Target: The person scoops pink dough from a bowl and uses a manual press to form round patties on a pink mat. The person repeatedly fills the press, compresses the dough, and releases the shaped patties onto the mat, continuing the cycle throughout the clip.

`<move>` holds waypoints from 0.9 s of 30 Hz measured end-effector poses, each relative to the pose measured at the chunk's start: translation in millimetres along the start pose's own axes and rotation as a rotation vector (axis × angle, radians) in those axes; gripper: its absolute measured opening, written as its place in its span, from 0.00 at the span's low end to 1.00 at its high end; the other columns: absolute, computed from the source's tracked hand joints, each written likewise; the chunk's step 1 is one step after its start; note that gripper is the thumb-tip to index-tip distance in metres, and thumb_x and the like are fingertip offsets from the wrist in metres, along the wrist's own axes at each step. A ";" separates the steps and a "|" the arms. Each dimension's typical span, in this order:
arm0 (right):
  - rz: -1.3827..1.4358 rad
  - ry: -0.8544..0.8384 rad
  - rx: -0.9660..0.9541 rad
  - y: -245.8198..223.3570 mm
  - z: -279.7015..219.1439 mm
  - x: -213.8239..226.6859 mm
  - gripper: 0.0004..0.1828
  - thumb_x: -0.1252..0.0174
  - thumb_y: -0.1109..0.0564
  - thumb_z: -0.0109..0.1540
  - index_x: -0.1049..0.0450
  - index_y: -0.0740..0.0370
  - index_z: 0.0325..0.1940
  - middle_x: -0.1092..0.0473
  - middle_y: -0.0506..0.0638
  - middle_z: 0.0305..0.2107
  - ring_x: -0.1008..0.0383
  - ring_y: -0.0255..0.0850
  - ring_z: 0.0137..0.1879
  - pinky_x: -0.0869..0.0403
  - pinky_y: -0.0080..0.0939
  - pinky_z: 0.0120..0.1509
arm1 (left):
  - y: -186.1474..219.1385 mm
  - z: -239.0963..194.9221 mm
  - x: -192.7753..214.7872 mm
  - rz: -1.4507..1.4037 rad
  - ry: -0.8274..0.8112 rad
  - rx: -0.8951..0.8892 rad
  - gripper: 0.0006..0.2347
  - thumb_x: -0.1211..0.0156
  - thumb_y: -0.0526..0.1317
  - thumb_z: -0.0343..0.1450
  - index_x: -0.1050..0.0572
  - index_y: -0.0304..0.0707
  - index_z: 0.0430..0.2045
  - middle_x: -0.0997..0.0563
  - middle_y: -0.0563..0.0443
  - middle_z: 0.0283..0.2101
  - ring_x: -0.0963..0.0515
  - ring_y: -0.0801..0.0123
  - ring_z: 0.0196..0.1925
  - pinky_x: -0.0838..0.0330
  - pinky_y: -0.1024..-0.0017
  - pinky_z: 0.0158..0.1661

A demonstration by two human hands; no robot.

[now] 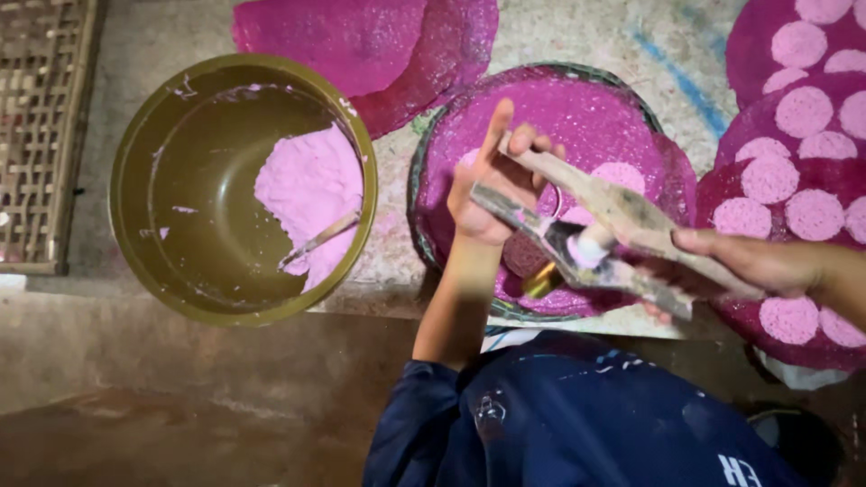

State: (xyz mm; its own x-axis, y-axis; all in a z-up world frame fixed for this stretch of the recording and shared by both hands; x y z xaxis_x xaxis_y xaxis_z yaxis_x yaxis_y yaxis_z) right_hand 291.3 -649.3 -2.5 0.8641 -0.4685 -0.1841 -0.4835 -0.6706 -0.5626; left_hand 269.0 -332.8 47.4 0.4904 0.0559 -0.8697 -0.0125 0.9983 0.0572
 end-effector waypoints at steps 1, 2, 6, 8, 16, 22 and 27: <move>-0.070 -0.058 0.066 -17.5 -1.9 0.0 0.46 0.70 0.25 0.68 0.34 0.66 0.68 0.27 0.63 0.54 0.24 0.51 0.59 0.26 0.54 0.65 | 1.2 0.8 15.9 -0.010 0.026 -0.027 0.24 0.39 0.52 0.74 0.31 0.41 0.62 0.24 0.52 0.47 0.26 0.61 0.61 0.39 0.57 0.72; -0.140 -0.118 0.131 -34.4 -2.4 -1.0 0.46 0.73 0.25 0.71 0.34 0.68 0.66 0.27 0.64 0.51 0.24 0.51 0.58 0.25 0.54 0.63 | 4.7 5.7 32.6 -0.019 0.052 -0.056 0.18 0.41 0.49 0.76 0.30 0.40 0.55 0.24 0.52 0.45 0.25 0.63 0.57 0.39 0.58 0.71; -0.432 0.197 -0.106 -77.5 0.2 13.3 0.52 0.76 0.20 0.61 0.25 0.61 0.58 0.22 0.58 0.47 0.21 0.50 0.56 0.24 0.50 0.62 | 22.4 25.5 78.1 -0.077 0.088 -0.159 0.09 0.45 0.43 0.72 0.31 0.42 0.42 0.25 0.55 0.41 0.25 0.65 0.49 0.35 0.57 0.65; -0.561 0.308 -0.205 -92.7 5.5 13.9 0.54 0.79 0.19 0.61 0.22 0.59 0.58 0.22 0.54 0.48 0.21 0.48 0.58 0.24 0.51 0.63 | 30.7 30.5 92.0 -0.148 0.062 -0.193 0.09 0.46 0.42 0.70 0.31 0.42 0.40 0.26 0.54 0.39 0.25 0.66 0.46 0.33 0.57 0.63; -0.647 0.361 -0.141 -127.6 36.9 -21.2 0.54 0.75 0.17 0.59 0.21 0.63 0.48 0.24 0.60 0.33 0.23 0.52 0.42 0.20 0.56 0.50 | 61.4 20.3 123.0 -0.209 -0.010 -0.225 0.10 0.45 0.48 0.75 0.31 0.44 0.37 0.28 0.56 0.35 0.26 0.68 0.43 0.30 0.58 0.61; -0.559 0.345 -0.160 -123.2 31.3 -25.3 0.53 0.74 0.16 0.60 0.23 0.65 0.42 0.24 0.59 0.28 0.19 0.51 0.36 0.21 0.54 0.46 | 40.9 9.4 142.6 -0.232 0.098 -0.236 0.08 0.45 0.47 0.74 0.32 0.45 0.37 0.28 0.57 0.36 0.27 0.69 0.42 0.30 0.60 0.59; -0.732 0.464 -0.230 -126.1 20.7 -14.9 0.50 0.75 0.19 0.63 0.24 0.63 0.38 0.25 0.59 0.25 0.22 0.51 0.37 0.21 0.58 0.46 | 21.9 23.8 157.2 -0.249 0.151 -0.239 0.06 0.47 0.45 0.74 0.33 0.46 0.37 0.29 0.58 0.36 0.28 0.69 0.42 0.30 0.63 0.58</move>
State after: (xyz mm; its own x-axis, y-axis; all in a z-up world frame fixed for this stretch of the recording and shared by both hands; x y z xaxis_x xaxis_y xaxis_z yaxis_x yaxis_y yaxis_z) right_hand 342.3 -545.8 54.5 0.8475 -0.0303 0.5299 0.1073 -0.9680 -0.2269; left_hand 366.5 -302.6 -76.4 0.3705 -0.2053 -0.9059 -0.1206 0.9564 -0.2660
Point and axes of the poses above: each hand's wrist, its own z-axis towards the middle knuckle, its own x-axis out of the back of the hand, y = z × x, the point moved 4 cm from there along z, towards the middle knuckle
